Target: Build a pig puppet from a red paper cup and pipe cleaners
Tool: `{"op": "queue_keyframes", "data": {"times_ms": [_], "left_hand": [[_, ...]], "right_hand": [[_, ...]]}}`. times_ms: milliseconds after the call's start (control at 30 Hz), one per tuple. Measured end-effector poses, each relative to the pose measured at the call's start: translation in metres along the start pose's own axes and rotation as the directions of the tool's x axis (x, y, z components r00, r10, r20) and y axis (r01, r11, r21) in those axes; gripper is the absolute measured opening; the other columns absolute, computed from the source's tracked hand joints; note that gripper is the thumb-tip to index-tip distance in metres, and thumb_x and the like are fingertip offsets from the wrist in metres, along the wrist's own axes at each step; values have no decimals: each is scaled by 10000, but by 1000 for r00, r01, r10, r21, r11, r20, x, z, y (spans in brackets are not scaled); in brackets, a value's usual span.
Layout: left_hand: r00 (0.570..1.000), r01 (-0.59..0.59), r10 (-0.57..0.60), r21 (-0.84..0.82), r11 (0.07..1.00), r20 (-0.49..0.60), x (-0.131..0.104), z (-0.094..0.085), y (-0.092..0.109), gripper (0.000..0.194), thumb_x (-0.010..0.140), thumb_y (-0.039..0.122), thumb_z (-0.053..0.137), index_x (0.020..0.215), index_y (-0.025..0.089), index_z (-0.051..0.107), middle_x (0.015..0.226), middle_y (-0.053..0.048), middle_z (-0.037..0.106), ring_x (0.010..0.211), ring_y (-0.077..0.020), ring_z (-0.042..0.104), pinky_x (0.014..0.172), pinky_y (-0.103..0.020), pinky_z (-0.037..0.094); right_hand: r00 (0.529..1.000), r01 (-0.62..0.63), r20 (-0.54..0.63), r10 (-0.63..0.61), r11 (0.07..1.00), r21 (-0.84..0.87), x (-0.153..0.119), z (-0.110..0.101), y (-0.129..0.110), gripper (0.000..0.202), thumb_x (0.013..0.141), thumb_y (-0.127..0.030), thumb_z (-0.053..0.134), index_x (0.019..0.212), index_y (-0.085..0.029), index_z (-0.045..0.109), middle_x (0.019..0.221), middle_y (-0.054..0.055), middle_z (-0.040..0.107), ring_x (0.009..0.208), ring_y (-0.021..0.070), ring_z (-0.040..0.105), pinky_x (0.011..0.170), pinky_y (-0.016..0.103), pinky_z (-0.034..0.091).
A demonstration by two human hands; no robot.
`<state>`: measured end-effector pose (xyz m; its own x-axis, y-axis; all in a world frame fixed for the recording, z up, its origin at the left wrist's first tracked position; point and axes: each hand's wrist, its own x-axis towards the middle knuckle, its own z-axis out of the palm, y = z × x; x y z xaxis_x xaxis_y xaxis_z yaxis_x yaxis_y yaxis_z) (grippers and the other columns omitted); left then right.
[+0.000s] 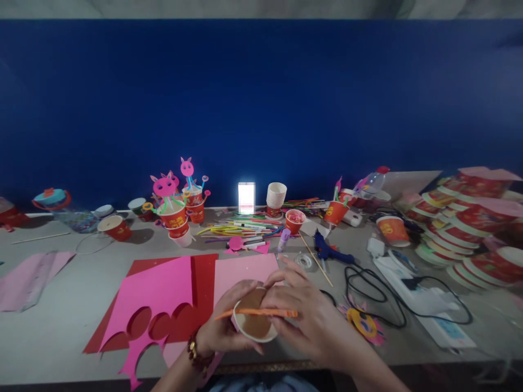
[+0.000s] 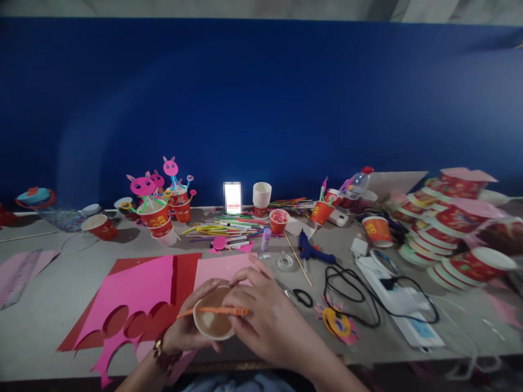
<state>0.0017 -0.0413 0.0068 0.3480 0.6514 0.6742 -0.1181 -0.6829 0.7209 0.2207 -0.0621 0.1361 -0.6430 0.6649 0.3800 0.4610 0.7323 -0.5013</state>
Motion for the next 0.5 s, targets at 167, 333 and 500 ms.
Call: {"op": "queue_keyframes", "data": {"times_ms": [167, 333, 500], "left_hand": [[1000, -2, 2, -4, 1000, 3, 4, 0, 2, 1030, 567, 602, 875, 1466, 298, 473, 1280, -171, 674, 1165, -374, 676, 997, -518, 554], [1000, -1, 1, -55, 998, 3, 7, 2, 3, 1042, 578, 580, 879, 1486, 319, 439, 1302, -168, 660, 1174, -375, 670, 990, -524, 554], [1000, 17, -16, -48, 999, 17, 2, 0, -1, 1070, 575, 526, 908, 1502, 317, 419, 1345, -161, 645, 1218, -374, 643, 1037, -509, 523]], "right_hand": [[999, 23, 32, -22, 1000, -19, 2, -5, -2, 139, 940, -127, 565, 1010, -221, 641, 957, 36, 695, 1097, 225, 601, 1249, 558, 181], [1000, 14, 19, -14, 1000, -19, 1, -6, -1, 89, 931, -150, 591, 955, -215, 646, 979, 54, 683, 1100, 225, 612, 1244, 547, 213], [999, -40, 27, 39, 998, 41, 0, -4, 2, 83, 941, -184, 605, 974, -229, 667, 1033, 56, 668, 1157, 229, 602, 1255, 542, 181]]}}
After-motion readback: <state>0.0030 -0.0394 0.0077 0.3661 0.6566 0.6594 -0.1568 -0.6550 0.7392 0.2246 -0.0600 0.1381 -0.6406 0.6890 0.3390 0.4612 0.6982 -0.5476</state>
